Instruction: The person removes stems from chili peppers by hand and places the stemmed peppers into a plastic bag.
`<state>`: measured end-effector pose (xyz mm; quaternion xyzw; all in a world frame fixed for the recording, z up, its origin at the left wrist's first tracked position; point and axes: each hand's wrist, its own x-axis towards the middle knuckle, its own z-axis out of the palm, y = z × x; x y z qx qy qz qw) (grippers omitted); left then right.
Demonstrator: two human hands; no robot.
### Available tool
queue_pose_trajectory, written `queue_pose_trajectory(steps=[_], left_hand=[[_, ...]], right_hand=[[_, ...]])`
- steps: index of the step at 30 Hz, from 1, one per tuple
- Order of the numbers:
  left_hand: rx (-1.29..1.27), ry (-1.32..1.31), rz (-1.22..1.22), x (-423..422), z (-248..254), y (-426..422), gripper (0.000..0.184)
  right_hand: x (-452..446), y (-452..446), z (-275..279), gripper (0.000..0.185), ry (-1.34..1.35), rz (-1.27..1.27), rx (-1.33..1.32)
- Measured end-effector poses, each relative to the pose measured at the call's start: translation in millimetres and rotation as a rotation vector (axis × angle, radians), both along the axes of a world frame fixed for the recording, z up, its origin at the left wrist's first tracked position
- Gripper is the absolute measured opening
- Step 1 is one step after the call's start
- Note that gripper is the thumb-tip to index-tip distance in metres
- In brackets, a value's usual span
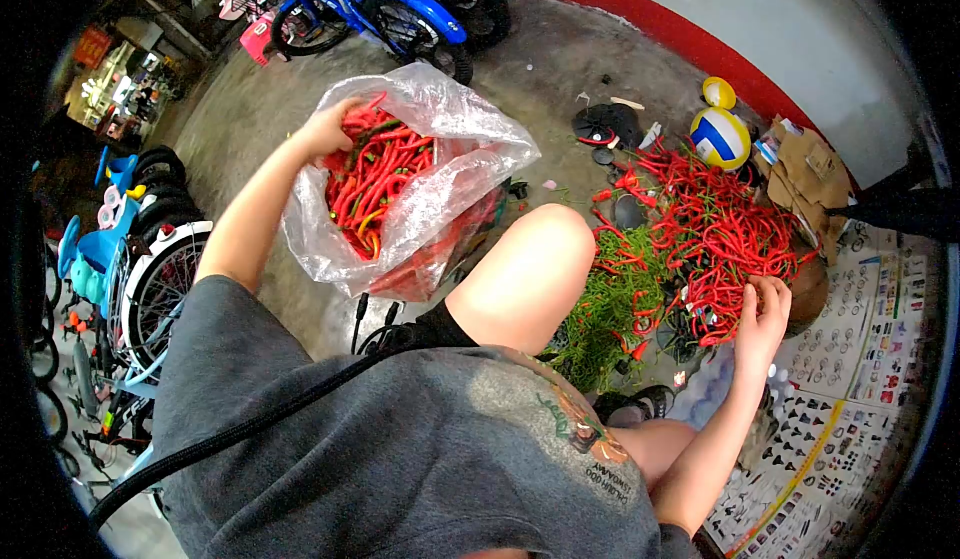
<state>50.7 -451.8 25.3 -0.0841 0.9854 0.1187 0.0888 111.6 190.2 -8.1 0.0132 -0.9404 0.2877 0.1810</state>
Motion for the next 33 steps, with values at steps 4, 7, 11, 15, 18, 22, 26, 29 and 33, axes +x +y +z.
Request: queue_pose_trajectory(steps=[4, 7, 11, 15, 18, 22, 26, 29, 33], left_hand=[[-0.188, 0.035, 0.173, 22, -25, 31, 0.097], [-0.14, 0.045, 0.14, 32, -15, 36, 0.101], [-0.11, 0.275, 0.017, 47, 13, 34, 0.087], [-0.618, 0.574, 0.196, 64, 40, 19, 0.057], [-0.419, 0.127, 0.59, 68, 32, -20, 0.061], [-0.1, 0.115, 0.647, 78, 26, -71, 0.028], [-0.274, 0.462, 0.715, 76, 45, -65, 0.024], [-0.281, 0.454, 0.732, 72, 62, -52, 0.024], [-0.436, 0.454, 0.515, 50, 62, -54, 0.023]], right_hand=[[0, -3, 0, 0.015, 0.01, 0.026, -0.007], [1, -7, 2, 0.015, -0.043, 0.046, -0.015], [4, -11, 6, 0.015, -0.058, 0.047, -0.028], [5, -7, 3, 0.015, -0.03, 0.075, 0.017], [8, -12, 8, 0.015, -0.051, 0.066, 0.003], [10, -11, 7, 0.014, -0.042, 0.076, 0.025], [11, -9, 8, 0.013, -0.11, 0.09, -0.041], [14, -6, 9, 0.012, -0.072, 0.098, 0.012], [20, 7, 4, 0.011, -0.014, 0.054, 0.002]])
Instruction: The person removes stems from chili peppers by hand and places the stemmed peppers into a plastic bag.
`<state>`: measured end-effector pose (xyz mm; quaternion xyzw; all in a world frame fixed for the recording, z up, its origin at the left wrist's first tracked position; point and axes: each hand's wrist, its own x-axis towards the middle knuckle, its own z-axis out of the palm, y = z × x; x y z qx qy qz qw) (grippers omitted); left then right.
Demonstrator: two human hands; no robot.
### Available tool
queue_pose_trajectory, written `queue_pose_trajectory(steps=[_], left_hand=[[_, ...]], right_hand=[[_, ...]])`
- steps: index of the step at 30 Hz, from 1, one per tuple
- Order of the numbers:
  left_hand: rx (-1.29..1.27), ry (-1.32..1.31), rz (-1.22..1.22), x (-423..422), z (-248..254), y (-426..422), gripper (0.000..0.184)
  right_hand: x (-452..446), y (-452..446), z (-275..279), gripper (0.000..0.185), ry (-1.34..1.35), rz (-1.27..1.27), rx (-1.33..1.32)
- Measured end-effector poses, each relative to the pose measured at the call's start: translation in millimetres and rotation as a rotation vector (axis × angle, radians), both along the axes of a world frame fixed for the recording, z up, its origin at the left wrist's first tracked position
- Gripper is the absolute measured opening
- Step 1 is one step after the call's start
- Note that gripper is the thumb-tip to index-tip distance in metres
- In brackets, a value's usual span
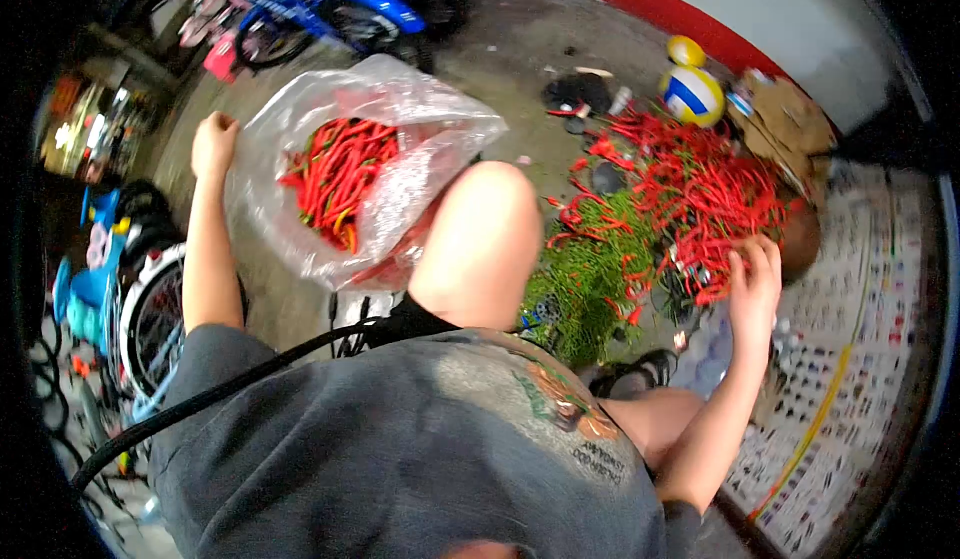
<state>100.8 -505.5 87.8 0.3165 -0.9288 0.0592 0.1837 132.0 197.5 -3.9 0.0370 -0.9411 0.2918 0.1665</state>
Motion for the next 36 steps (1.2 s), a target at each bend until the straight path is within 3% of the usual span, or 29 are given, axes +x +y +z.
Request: queue_pose_trajectory(steps=[2, 6, 8, 10, 13, 16, 18, 20, 22, 24, 25, 26, 28, 29, 30, 31, 32, 36], left_hand=[[-0.179, 0.138, -0.206, -12, 13, 46, 0.024], [0.01, 0.221, -0.734, -73, 34, 144, 0.023], [0.238, 0.188, -1.003, -109, 32, 205, 0.023], [0.259, 0.134, -1.265, -144, 19, 277, 0.024], [0.187, -0.168, -1.389, -181, -32, 378, 0.024], [0.126, -0.623, -1.371, -214, -144, 445, 0.026], [0.047, -0.823, -1.275, -230, -249, 463, 0.025], [0.14, -1.034, -1.056, -208, -292, 478, 0.025], [0.252, -1.069, -0.938, -206, -380, 471, 0.027], [0.147, -0.956, -1.046, -192, -425, 465, 0.031], [0.113, -0.921, -1.141, -190, -454, 458, 0.045], [0.117, -0.938, -1.143, -180, -440, 465, 0.045], [0.144, -1.12, -0.997, -164, -413, 482, 0.061], [0.222, -1.166, -0.871, -156, -423, 484, 0.07], [0.218, -1.18, -0.869, -148, -440, 484, 0.07], [0.375, -1.151, -0.817, -140, -458, 483, 0.07], [0.528, -1.114, -0.765, -136, -455, 488, 0.07], [0.725, -1.002, -0.753, -121, -433, 531, 0.059]], right_hand=[[6, 5, 2, 0.012, 0.1, -0.026, 0.08], [19, 5, 21, 0.014, 0.055, -0.102, 0.082], [26, 6, 24, 0.016, 0.072, -0.139, 0.036], [31, 6, 34, 0.019, 0.031, -0.178, 0.035], [37, 7, 41, 0.017, 0.015, -0.189, 0.049], [38, 2, 50, 0.014, 0.031, -0.158, 0.045], [41, 5, 56, 0.011, -0.103, -0.193, 0.055], [46, 8, 60, 0.01, -0.17, -0.201, 0.057], [52, 13, 59, 0.012, -0.216, -0.185, 0.092], [55, 17, 60, 0.018, -0.298, -0.194, 0.086], [55, 18, 59, 0.02, -0.327, -0.197, 0.039], [55, 20, 57, 0.023, -0.358, -0.197, -0.011], [52, 27, 50, 0.026, -0.426, -0.175, -0.001], [51, 29, 47, 0.029, -0.478, -0.149, 0.012], [49, 31, 46, 0.029, -0.489, -0.15, 0.005], [47, 33, 45, 0.031, -0.496, -0.129, 0.014], [47, 33, 44, 0.032, -0.498, -0.109, 0.024], [50, 33, 45, 0.034, -0.479, -0.065, 0.006]])
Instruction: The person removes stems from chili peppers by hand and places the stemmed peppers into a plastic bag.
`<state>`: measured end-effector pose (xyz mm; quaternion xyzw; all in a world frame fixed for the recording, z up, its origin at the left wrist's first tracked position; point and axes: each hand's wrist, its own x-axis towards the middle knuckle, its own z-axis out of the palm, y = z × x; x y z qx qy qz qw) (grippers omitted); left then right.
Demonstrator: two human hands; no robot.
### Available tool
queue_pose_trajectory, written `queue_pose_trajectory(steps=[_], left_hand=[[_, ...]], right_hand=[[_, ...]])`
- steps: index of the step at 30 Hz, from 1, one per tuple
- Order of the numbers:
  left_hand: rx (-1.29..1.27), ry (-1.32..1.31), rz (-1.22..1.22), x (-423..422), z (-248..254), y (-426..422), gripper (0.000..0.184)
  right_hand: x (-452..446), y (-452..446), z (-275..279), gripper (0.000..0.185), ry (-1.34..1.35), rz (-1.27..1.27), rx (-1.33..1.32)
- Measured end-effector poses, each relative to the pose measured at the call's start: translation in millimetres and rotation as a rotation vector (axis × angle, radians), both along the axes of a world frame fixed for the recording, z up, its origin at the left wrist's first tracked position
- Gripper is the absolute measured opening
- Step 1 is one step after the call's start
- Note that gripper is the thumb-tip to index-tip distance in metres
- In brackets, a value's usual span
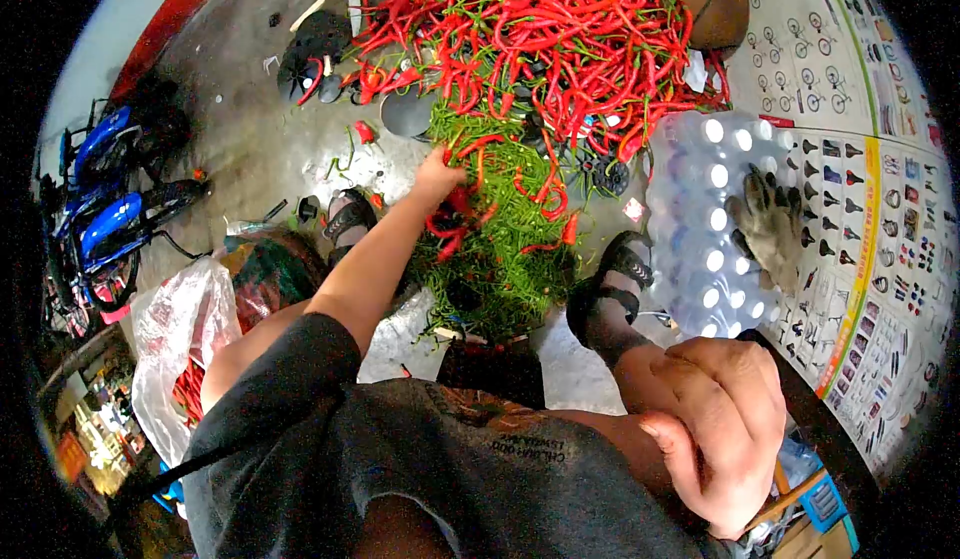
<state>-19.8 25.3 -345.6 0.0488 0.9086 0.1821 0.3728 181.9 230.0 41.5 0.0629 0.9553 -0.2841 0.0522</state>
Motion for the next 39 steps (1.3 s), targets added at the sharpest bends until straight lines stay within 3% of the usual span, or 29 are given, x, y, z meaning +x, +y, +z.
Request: queue_pose_trajectory(steps=[3, 6, 7, 8, 10, 11, 12, 14, 18, 21, 22, 24, 25, 26, 28, 30, 32, 34, 37, 39], left_hand=[[0.643, -0.22, 0.446, 6, 17, 17, 0.039], [0.839, -0.275, 0.482, -5, 31, 14, 0.04], [0.828, -0.274, 0.432, -12, 24, 9, 0.052], [0.826, -0.274, 0.428, -11, 16, 8, 0.052], [0.438, 0.001, 0.009, -9, 9, 11, 0.079], [0.519, -0.229, 0.094, -2, -19, 11, 0.104], [0.192, -0.217, -0.051, 3, 5, 29, 0.112], [-0.16, -0.064, -0.067, 28, 29, 65, 0.113], [-0.135, 0.07, -0.029, 42, 35, 81, 0.096], [0.055, 0.11, 0.108, 16, -13, 64, 0.074], [0.331, -0.184, 0.237, -5, -40, 54, 0.072], [0.807, -0.491, 0.633, -21, -13, 60, 0.074], [0.647, -0.458, 0.713, -33, 3, 66, 0.073], [0.653, -0.475, 0.736, -45, 8, 67, 0.075], [0.809, -0.584, 0.628, -54, 67, 62, 0.071], [0.952, -0.508, 0.386, -65, 50, 48, 0.054], [0.859, -0.574, 0.347, -65, 87, 37, 0.046], [0.903, -0.694, 0.295, -72, 84, 23, 0.042], [0.685, -0.501, 0.129, -78, 82, 13, 0.046], [0.688, -0.423, 0.078, -77, 81, 12, 0.048]], right_hand=[[6, 0, 2, 0.034, 0.005, -0.015, 0.019], [12, 2, 2, 0.033, 0.044, -0.038, 0.022], [13, 3, 2, 0.033, 0.049, -0.033, 0.022], [13, 3, 2, 0.033, 0.054, -0.027, 0.023], [13, 4, 2, 0.033, 0.048, -0.016, 0.018], [12, 6, 2, 0.033, 0.042, -0.001, 0.018], [13, 6, 2, 0.033, 0.041, -0.003, 0.024], [13, 6, 1, 0.032, 0.041, -0.006, -0.004], [9, 7, 2, 0.032, 0.019, 0.015, 0.005], [5, 6, 3, 0.032, 0.033, 0.031, 0.014], [4, 6, 5, 0.032, 0.04, 0.043, -0.007], [4, 5, 6, 0.033, 0.041, 0.054, -0.029], [5, 5, 6, 0.032, 0.046, 0.048, -0.024], [6, 4, 6, 0.032, 0.054, 0.042, -0.019], [6, 4, 6, 0.032, 0.066, 0.032, -0.012], [7, 4, 7, 0.033, 0.075, 0.022, -0.006], [7, 5, 7, 0.033, 0.074, 0.036, 0.003], [8, 6, 7, 0.033, 0.074, 0.037, -0.003], [9, 6, 7, 0.034, 0.073, 0.039, -0.009], [10, 6, 7, 0.034, 0.075, 0.036, -0.014]])
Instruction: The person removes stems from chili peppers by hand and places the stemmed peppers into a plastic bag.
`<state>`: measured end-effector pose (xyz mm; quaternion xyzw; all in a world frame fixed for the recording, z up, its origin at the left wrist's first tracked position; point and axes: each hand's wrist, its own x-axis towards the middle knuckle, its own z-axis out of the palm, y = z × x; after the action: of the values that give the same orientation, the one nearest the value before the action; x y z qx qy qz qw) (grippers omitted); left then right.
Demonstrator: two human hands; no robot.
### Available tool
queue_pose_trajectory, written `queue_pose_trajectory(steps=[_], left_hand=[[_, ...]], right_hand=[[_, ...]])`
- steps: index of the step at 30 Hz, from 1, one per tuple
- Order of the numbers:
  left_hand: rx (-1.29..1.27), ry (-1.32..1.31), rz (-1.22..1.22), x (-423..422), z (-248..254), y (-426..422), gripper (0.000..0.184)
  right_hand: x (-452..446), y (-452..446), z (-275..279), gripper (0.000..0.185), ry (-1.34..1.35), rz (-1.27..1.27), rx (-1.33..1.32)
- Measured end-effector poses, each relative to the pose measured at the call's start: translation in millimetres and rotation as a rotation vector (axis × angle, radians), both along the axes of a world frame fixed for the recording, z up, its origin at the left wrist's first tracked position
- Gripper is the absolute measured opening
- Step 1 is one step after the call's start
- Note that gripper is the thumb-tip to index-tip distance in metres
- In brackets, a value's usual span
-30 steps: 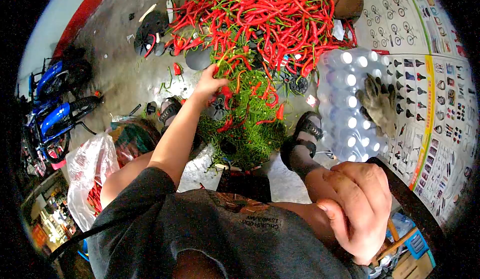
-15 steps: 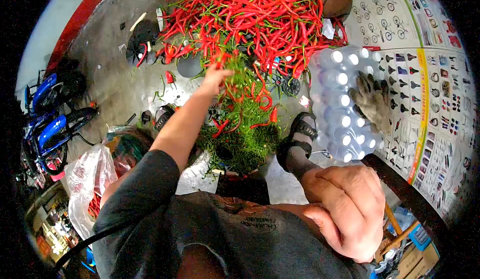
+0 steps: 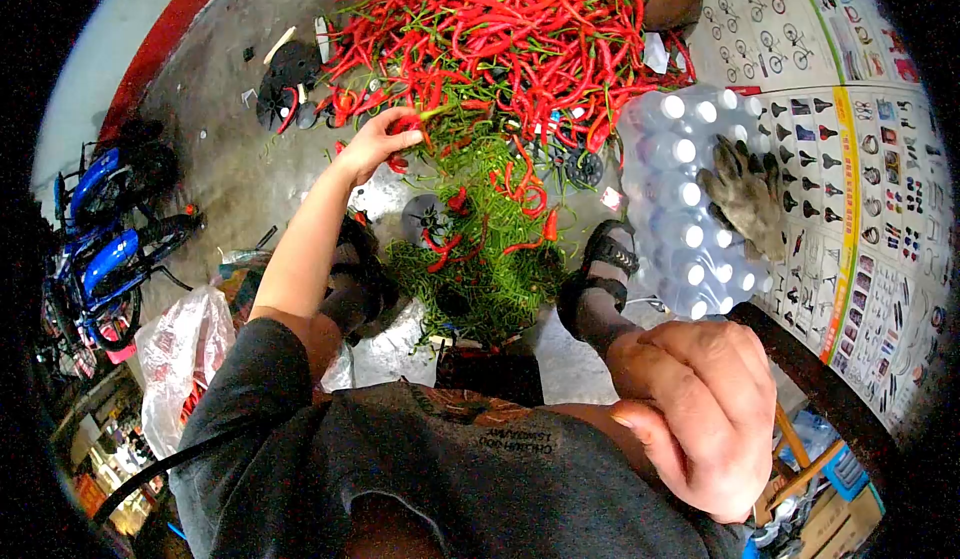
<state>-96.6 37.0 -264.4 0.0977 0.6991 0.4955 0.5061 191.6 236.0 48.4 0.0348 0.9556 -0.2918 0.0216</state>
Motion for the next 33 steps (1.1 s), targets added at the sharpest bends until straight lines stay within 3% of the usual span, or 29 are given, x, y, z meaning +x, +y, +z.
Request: queue_pose_trajectory(steps=[5, 7, 9, 12, 13, 16, 20, 22, 25, 29, 30, 33], left_hand=[[0.04, 0.232, 0.103, 9, -10, -2, 0.05], [-0.285, 1.012, -0.327, 5, -11, -4, 0.05], [-0.287, 1.039, -0.345, 2, -3, 1, 0.042], [-0.346, 0.573, -0.259, 0, 27, 8, 0.024], [-0.344, 0.582, -0.254, -2, 32, 6, 0.024], [-0.16, -0.042, -0.012, -2, 58, 2, 0.017], [-0.076, -0.154, -0.064, 1, 110, -13, 0.022], [0.003, -0.187, -0.046, 14, 123, -19, 0.022], [0.226, -0.125, -0.12, 19, 104, -25, 0.026], [0.398, -0.105, 0.002, 35, 81, -20, 0.026], [0.428, -0.06, 0.016, 37, 72, -21, 0.026], [0.495, -0.051, 0.104, 30, 63, -20, 0.023]], right_hand=[[2, -1, 2, 0.034, 0.008, 0.001, 0.004], [3, -3, 3, 0.033, 0.009, -0.008, 0.014], [4, -4, 4, 0.032, 0.014, -0.018, 0.023], [4, -7, 6, 0.028, 0.011, -0.034, 0.057], [4, -9, 5, 0.028, 0.021, -0.032, 0.061], [0, -14, -4, 0.024, 0.041, -0.023, 0.089], [-15, -20, -38, 0.022, -0.04, -0.022, -0.025], [-27, -25, -64, 0.016, -0.052, -0.012, -0.281], [-61, -32, -95, 0.016, -0.082, -0.001, -0.348], [-127, -51, -153, 0.024, 0.081, -0.372, -0.56], [-141, -50, -176, 0.027, -0.014, -0.447, -0.598], [-161, -69, -193, 0.026, -0.112, -0.781, -1.158]])
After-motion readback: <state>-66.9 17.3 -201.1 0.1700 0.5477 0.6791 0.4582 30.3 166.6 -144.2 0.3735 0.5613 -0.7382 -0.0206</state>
